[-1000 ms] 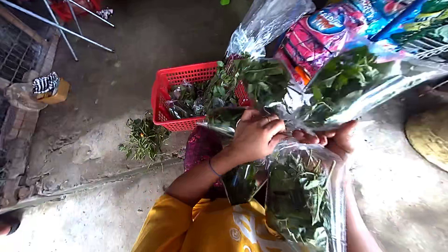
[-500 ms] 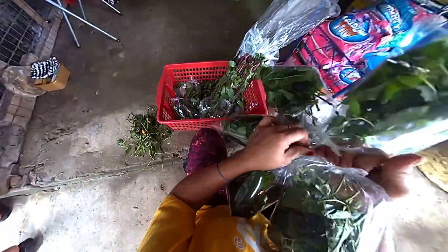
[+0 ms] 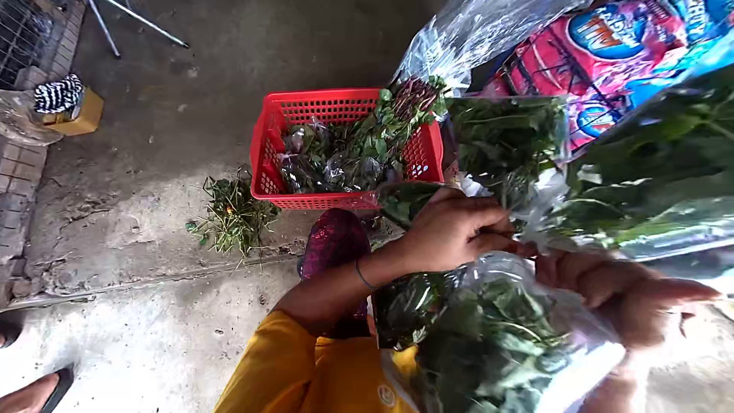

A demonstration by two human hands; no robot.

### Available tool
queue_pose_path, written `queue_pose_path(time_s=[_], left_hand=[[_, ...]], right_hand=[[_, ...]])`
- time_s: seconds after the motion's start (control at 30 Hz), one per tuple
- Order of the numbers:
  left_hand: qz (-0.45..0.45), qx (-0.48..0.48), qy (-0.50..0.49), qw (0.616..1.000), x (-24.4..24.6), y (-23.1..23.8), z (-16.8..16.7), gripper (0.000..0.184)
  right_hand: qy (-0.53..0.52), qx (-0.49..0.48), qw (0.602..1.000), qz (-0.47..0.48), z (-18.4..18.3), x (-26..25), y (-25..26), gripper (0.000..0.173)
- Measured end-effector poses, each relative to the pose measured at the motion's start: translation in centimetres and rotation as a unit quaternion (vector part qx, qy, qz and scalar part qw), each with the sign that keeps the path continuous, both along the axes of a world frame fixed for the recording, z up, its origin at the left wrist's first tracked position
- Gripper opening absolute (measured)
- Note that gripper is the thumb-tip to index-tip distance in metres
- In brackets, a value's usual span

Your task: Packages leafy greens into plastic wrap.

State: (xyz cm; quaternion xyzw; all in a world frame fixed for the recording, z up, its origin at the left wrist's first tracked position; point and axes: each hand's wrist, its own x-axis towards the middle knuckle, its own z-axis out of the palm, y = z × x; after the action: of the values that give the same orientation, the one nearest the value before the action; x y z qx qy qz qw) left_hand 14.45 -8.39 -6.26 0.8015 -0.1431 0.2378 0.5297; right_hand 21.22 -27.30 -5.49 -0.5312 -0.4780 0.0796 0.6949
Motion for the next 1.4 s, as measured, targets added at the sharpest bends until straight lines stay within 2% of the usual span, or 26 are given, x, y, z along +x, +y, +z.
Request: queue_pose_path(time_s=[0.13,0.2,0.27,0.33,0.4,0.53,0.63,0.73,0.8,0.83,0.9,0.97,1.0,1.07,1.13,1.2,1.27,1.33,1.4], left_hand=[[0.083,0.116,-0.024,0.989,-0.1,0.0,-1.6,0.015],[0.117,0.180,-0.004,0.977,-0.5,0.4,-1.5,0.019],[0.104,0.210,0.053,0.971,-0.9,1.2,-0.6,0.022],[0.047,0.203,0.111,0.972,-1.3,3.0,0.4,0.021],[0.016,0.212,0.111,0.971,-1.5,4.6,0.5,0.021],[0.087,0.339,0.060,0.935,-1.2,4.4,-0.8,0.025],[0.127,0.366,0.069,0.919,-1.4,3.8,-1.7,0.027],[0.094,0.314,0.066,0.942,-1.8,4.5,-2.1,0.027],[0.064,0.206,0.044,0.976,-2.0,6.2,-2.0,0.022],[0.069,0.159,0.034,0.984,-1.8,7.6,-2.0,0.020],[0.137,0.129,0.037,0.981,-0.7,11.9,-2.1,0.018],[0.255,0.153,0.114,0.948,1.4,18.1,-3.5,0.020],[0.301,0.154,0.204,0.919,2.7,21.6,-4.6,0.026],[0.355,0.086,0.381,0.849,5.3,28.1,-8.0,0.040],[0.388,-0.008,0.443,0.808,7.0,32.8,-12.7,0.053],[0.404,-0.100,0.447,0.792,8.2,34.3,-15.9,0.056],[0.411,-0.139,0.447,0.782,9.3,34.5,-17.9,0.059],[0.404,-0.123,0.465,0.778,10.2,34.5,-18.8,0.065],[0.373,-0.057,0.499,0.780,10.6,34.4,-18.4,0.059]], right_hand=[[0.065,0.005,0.994,-0.091,-1.3,-0.9,1.3,0.055],[0.091,0.023,0.991,-0.096,-2.0,-0.4,1.7,0.057],[0.103,0.037,0.992,-0.066,-2.4,0.2,2.4,0.059],[0.101,0.049,0.993,-0.039,-2.7,0.8,3.2,0.060],[0.113,0.057,0.991,-0.034,-2.8,1.3,4.2,0.061],[0.171,0.098,0.977,-0.086,-3.2,1.7,6.6,0.060],[0.187,0.127,0.970,-0.083,-3.6,2.3,7.8,0.060],[0.188,0.122,0.971,-0.081,-3.7,2.4,7.6,0.060],[0.174,0.108,0.976,-0.073,-3.9,2.6,7.1,0.061],[0.166,0.103,0.979,-0.064,-4.0,2.8,6.8,0.061],[0.143,0.089,0.984,-0.057,-3.9,3.3,6.1,0.062],[0.128,0.076,0.987,-0.062,-3.9,3.5,5.5,0.062],[0.123,0.071,0.988,-0.068,-3.9,3.4,5.2,0.062],[0.107,0.058,0.990,-0.072,-4.0,3.3,4.9,0.061],[0.100,0.043,0.991,-0.074,-3.9,3.1,4.9,0.060],[0.103,0.029,0.992,-0.073,-3.8,3.2,4.8,0.059],[0.104,0.033,0.991,-0.072,-4.0,3.4,5.0,0.058],[0.098,0.032,0.992,-0.074,-4.1,3.6,5.4,0.057],[0.088,0.029,0.993,-0.075,-4.3,3.7,5.8,0.057]])
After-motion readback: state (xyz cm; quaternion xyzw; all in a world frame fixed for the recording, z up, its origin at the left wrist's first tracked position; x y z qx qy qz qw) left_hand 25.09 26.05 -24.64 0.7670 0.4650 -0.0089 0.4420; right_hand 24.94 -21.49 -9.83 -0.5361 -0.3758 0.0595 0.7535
